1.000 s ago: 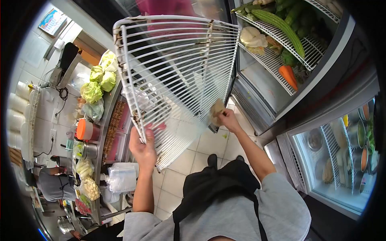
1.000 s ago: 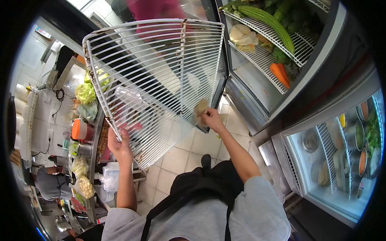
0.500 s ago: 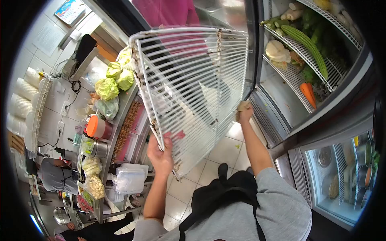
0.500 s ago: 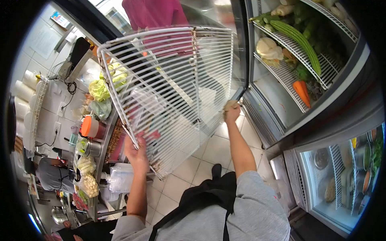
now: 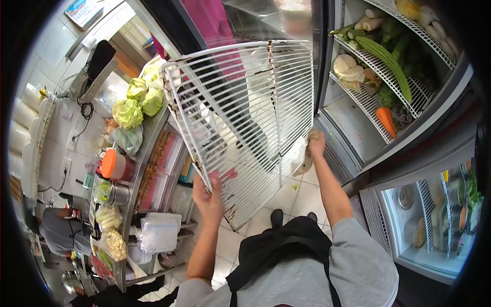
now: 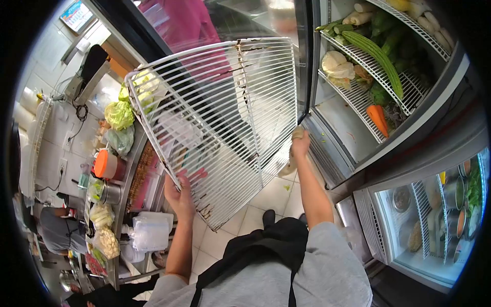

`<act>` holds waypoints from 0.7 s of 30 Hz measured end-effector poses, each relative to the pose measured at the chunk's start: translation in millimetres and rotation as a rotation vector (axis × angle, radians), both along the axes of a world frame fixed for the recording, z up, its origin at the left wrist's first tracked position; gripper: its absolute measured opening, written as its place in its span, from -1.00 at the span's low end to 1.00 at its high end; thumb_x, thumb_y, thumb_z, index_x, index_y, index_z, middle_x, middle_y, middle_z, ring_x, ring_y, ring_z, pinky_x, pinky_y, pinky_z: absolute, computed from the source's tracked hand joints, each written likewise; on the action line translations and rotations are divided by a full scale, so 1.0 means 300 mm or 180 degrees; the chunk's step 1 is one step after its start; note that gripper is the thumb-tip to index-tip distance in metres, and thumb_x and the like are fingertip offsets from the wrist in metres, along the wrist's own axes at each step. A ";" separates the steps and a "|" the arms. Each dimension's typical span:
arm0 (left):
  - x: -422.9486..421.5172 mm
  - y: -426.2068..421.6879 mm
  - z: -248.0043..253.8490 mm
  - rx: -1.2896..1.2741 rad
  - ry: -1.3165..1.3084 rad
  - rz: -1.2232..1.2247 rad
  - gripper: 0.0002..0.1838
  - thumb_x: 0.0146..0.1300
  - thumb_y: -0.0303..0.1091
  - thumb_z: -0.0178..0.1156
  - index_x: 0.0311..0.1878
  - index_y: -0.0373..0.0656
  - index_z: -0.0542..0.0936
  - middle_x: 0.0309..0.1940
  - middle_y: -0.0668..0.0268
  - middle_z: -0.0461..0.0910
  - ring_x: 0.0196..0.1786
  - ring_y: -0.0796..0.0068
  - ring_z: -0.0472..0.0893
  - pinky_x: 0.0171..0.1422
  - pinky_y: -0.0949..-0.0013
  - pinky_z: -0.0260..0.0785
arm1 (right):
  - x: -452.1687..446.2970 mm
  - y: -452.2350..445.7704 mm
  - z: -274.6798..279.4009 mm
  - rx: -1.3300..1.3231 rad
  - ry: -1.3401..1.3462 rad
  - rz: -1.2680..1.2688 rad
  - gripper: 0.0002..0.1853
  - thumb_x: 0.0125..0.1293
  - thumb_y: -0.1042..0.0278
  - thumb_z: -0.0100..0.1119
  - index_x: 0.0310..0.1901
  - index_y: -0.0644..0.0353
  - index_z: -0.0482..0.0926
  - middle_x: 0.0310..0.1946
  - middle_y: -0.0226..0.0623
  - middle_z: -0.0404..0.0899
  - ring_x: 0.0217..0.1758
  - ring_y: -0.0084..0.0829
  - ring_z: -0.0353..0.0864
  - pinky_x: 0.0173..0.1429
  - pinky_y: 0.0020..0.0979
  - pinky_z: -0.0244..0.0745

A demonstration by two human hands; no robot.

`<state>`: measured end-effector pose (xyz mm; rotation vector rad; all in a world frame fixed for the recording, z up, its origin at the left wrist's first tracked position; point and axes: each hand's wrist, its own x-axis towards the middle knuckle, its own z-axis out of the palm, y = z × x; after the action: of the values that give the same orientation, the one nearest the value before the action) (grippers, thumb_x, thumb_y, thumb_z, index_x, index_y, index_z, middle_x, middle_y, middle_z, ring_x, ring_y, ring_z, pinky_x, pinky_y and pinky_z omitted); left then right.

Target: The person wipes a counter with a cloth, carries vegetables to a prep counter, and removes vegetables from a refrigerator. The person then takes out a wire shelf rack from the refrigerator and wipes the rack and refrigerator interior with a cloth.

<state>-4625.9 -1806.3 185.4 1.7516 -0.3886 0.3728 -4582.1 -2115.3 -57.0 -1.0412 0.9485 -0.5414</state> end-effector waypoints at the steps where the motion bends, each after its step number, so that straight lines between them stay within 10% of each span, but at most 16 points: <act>1: 0.008 0.005 -0.034 -0.0083 0.0034 -0.0080 -0.66 0.19 -0.19 0.10 -0.20 -0.35 0.45 -0.44 0.34 0.45 -0.39 0.64 0.37 -0.26 0.57 0.24 | -0.015 0.069 0.077 -0.0406 0.0282 0.0315 -0.64 0.14 0.45 -0.23 0.00 0.27 0.35 -0.42 -0.18 0.49 -0.30 -0.38 0.48 -0.24 -0.39 0.38; 5: 0.022 -0.021 -0.020 0.0111 -0.0124 -0.0176 -0.67 0.20 -0.22 0.10 -0.19 -0.37 0.45 -0.39 0.31 0.48 -0.38 0.64 0.39 -0.28 0.59 0.24 | -0.116 0.213 0.063 -0.1110 -0.0162 0.1819 -0.78 0.02 0.56 -0.07 -0.26 0.27 0.48 -0.42 -0.35 0.49 -0.30 -0.54 0.43 -0.21 -0.58 0.29; 9: 0.034 -0.004 -0.001 -0.0137 0.0068 -0.0272 -0.68 0.20 -0.26 0.09 -0.15 -0.36 0.43 -0.37 0.30 0.49 -0.37 0.65 0.40 -0.28 0.59 0.24 | -0.099 -0.006 0.024 -0.0911 -0.0416 0.0814 -0.73 0.12 0.42 -0.09 -0.16 0.26 0.49 -0.28 -0.20 0.53 -0.13 -0.42 0.46 -0.02 -0.43 0.32; 11: 0.036 -0.014 -0.002 -0.0222 0.0081 -0.0286 -0.68 0.20 -0.27 0.09 -0.13 -0.36 0.42 -0.37 0.31 0.49 -0.37 0.66 0.40 -0.29 0.59 0.24 | -0.029 -0.077 0.075 0.1184 -0.0607 -0.0101 -0.65 0.25 0.20 -0.16 -0.07 0.27 0.44 -0.18 -0.12 0.49 -0.08 -0.40 0.45 0.00 -0.40 0.32; 14: 0.036 -0.054 -0.065 -0.0563 0.0186 -0.0533 -0.72 0.19 -0.31 0.10 -0.15 -0.35 0.42 -0.39 0.32 0.49 -0.38 0.69 0.38 -0.30 0.63 0.22 | 0.073 0.026 -0.113 -0.0951 0.0219 0.0182 -0.39 0.24 -0.16 -0.19 -0.10 0.37 0.41 -0.15 -0.09 0.46 -0.14 -0.31 0.43 -0.11 -0.32 0.36; 16: 0.063 -0.091 -0.119 -0.0008 0.0038 -0.0441 -0.75 0.20 -0.36 0.09 -0.16 -0.35 0.42 -0.41 0.32 0.48 -0.40 0.71 0.38 -0.33 0.64 0.24 | 0.019 0.202 -0.004 -0.0955 0.1626 0.1362 -0.34 0.24 -0.20 -0.22 -0.09 0.40 0.40 -0.19 -0.09 0.45 -0.17 -0.38 0.41 -0.12 -0.37 0.32; 17: 0.058 -0.130 -0.113 -0.0020 0.0068 -0.0444 -0.75 0.20 -0.36 0.09 -0.16 -0.35 0.42 -0.41 0.32 0.48 -0.40 0.71 0.38 -0.33 0.64 0.24 | -0.045 0.357 0.056 -0.0997 -0.0042 0.1044 -0.33 0.25 -0.15 -0.21 -0.05 0.51 0.31 -0.23 0.13 0.46 -0.13 -0.11 0.46 -0.05 -0.28 0.31; 19: 0.063 -0.213 -0.071 -0.0161 -0.0438 -0.0494 -0.82 0.19 -0.34 0.10 -0.27 -0.28 0.44 -0.47 0.42 0.42 -0.43 0.73 0.33 -0.36 0.64 0.19 | -0.214 0.589 0.249 -0.0848 0.0262 0.2036 -0.37 0.29 -0.08 -0.25 0.08 0.45 0.17 -0.13 0.19 0.40 0.00 -0.09 0.39 0.05 -0.24 0.25; 21: 0.079 -0.254 -0.050 -0.0384 -0.0344 -0.0594 -0.82 0.20 -0.34 0.10 -0.28 -0.28 0.44 -0.49 0.42 0.42 -0.44 0.72 0.33 -0.37 0.64 0.19 | -0.378 0.815 0.346 -0.1217 -0.1232 0.1620 -0.47 0.26 0.02 -0.15 0.11 0.28 0.22 0.11 0.12 0.17 0.26 0.00 0.00 0.32 -0.24 -0.17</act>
<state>-4602.1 -1882.4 170.3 1.5675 -0.5906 0.3501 -4695.5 -1870.9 46.8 -1.4009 0.2197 -0.4785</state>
